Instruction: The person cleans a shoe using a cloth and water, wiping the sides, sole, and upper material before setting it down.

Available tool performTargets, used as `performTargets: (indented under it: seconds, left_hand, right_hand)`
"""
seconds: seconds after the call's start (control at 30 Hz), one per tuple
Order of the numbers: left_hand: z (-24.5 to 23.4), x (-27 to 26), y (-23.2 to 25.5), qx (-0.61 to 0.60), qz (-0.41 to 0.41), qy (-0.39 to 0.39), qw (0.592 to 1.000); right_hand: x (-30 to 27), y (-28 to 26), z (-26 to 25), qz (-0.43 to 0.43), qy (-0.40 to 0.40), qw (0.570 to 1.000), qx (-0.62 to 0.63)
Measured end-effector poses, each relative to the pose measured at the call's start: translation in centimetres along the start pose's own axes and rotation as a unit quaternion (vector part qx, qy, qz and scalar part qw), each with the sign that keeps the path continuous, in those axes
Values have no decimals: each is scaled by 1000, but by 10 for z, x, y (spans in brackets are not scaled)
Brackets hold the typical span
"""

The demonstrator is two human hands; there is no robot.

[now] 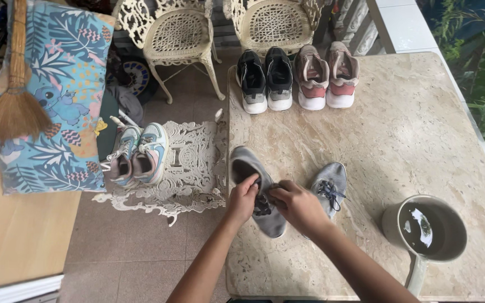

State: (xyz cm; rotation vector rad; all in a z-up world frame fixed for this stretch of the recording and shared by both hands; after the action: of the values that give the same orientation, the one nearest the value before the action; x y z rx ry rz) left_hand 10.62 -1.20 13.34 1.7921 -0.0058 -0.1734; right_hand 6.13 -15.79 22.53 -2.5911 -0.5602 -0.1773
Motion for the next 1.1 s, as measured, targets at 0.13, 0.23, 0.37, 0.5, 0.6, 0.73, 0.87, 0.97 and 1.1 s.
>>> performTargets:
  seconds: [0.13,0.23,0.37,0.5,0.6,0.73,0.87,0.97,1.1]
  left_hand:
    - [-5,4,-8,39,-14,-49,998]
    - [6,15,-38,64,-32,-97,993]
    - [15,36,-87,64,-41,-90,993]
    - [26,42,-130,225,27,-134,965]
    - [32,43,-162,297,56,-182,936]
    - [35,57,-211,281,7,-181,943]
    - [35,67,-244,27,-81,-226,970]
    - [30,64,-245,-87,-149,-236,956]
    - [29,57,-232,-118,-170,-229,951]
  right_hand:
    - [12,6,-11,58,27,997,46]
    - [13,29,-6,191,91,974,75]
    - [-5,57,46,259,123,943,172]
    - [-62,82,97,405,78,892,184]
    - [-80,84,113,430,69,885,165]
    - [-63,55,122,313,101,935,133]
    - [-39,37,138,190,40,972,130]
    - [-36,74,126,271,80,955,90]
    - [-37,73,108,223,118,961,111]
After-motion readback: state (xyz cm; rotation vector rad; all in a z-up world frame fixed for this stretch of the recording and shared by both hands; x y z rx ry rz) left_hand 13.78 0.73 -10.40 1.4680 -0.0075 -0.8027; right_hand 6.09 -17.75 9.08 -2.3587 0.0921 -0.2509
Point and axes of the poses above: each hand's wrist, its own x-axis towards the middle knuckle, its own z-axis out of the palm, y = z × x, the point moved 8 cm from there along x, towards the middle knuckle, and after that the axes turned 8 degrees about -x, right-handed, at the moved point
